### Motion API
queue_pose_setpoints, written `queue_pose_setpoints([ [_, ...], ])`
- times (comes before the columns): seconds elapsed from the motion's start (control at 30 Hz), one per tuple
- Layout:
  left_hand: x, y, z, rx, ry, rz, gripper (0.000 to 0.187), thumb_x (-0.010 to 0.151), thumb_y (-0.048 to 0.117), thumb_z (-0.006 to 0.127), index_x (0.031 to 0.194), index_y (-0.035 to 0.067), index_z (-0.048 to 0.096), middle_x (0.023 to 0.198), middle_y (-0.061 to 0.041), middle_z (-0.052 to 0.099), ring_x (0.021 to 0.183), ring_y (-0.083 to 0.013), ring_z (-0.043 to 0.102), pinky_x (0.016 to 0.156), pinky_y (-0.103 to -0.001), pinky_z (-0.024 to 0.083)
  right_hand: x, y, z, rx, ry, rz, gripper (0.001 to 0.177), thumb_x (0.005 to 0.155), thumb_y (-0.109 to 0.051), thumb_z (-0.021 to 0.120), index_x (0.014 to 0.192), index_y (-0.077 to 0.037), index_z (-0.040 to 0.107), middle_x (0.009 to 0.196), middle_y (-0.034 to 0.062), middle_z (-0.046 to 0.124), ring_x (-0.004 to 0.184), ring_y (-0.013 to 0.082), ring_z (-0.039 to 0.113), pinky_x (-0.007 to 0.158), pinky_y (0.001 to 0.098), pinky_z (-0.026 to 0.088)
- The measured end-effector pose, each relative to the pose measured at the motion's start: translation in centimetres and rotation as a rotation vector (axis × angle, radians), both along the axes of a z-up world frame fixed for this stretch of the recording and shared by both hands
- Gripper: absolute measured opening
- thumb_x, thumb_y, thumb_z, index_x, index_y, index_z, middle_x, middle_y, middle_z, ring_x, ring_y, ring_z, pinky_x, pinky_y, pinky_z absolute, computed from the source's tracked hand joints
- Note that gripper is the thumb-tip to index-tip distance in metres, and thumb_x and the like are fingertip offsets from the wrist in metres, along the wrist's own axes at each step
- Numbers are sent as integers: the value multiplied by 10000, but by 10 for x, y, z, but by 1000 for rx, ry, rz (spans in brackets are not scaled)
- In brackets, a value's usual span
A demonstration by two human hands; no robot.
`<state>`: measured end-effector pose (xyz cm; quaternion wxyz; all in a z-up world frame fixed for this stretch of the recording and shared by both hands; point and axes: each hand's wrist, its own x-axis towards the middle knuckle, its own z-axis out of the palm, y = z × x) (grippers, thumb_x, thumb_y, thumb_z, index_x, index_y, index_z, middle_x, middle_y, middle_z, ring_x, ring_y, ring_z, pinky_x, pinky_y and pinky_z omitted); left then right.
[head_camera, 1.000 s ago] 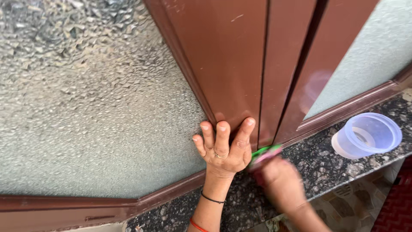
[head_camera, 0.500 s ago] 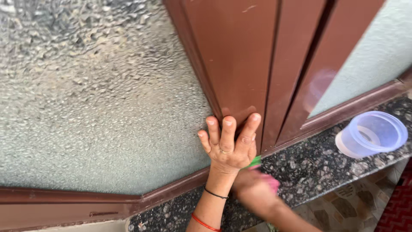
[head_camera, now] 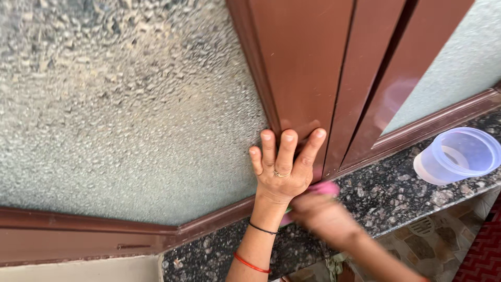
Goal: The person cleans the glass and frame of a window using a pink cloth, dipping it into a small container of liquid.
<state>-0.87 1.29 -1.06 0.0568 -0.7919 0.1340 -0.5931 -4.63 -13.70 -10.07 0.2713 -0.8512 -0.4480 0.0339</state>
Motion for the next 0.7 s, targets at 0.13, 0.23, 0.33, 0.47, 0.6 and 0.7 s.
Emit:
queue_pose_setpoints([
  [0.13,-10,12,-24,60,96,9,505,1151,179,485,1642,286,447,1771,-89,110,1621,-363,166,1335,-504,24,31,-74,3,37,-378,-311,263,672,-28,716,916,-124,733,976,70,667,949,289,667,849,424,549],
  [0.23,-31,31,-59,139,235,30,547,1144,144,496,1658,323,442,1771,-22,108,1639,-304,115,1350,-486,5,34,-93,-11,91,-426,-556,291,683,19,691,950,-92,720,1021,79,663,968,294,642,850,441,529],
  [0.33,-62,42,-101,135,389,75,548,1109,164,492,1625,341,446,1755,8,162,1629,-261,114,1334,-476,21,27,-70,-42,-110,-442,-506,253,719,-7,684,965,-57,712,975,118,656,895,305,625,788,445,522],
  [0.47,-68,49,-135,124,428,79,513,1100,222,491,1605,300,446,1732,37,238,1612,-223,140,1315,-476,47,0,-24,-49,-52,-429,-395,415,701,49,629,1096,-51,706,1006,93,648,839,249,600,696,402,500],
  [0.6,-67,50,-143,154,425,112,549,1098,184,474,1627,308,404,1716,52,267,1605,-222,155,1321,-478,56,0,-34,-29,71,-437,-365,511,623,-28,639,1129,-59,696,1057,69,631,892,270,595,736,424,520],
  [0.7,-68,46,-141,141,414,117,558,1089,184,486,1627,306,399,1707,61,282,1600,-212,174,1317,-475,64,7,-51,-20,-49,-391,-443,410,722,-49,680,1113,-163,730,1027,76,625,866,268,601,703,427,519],
])
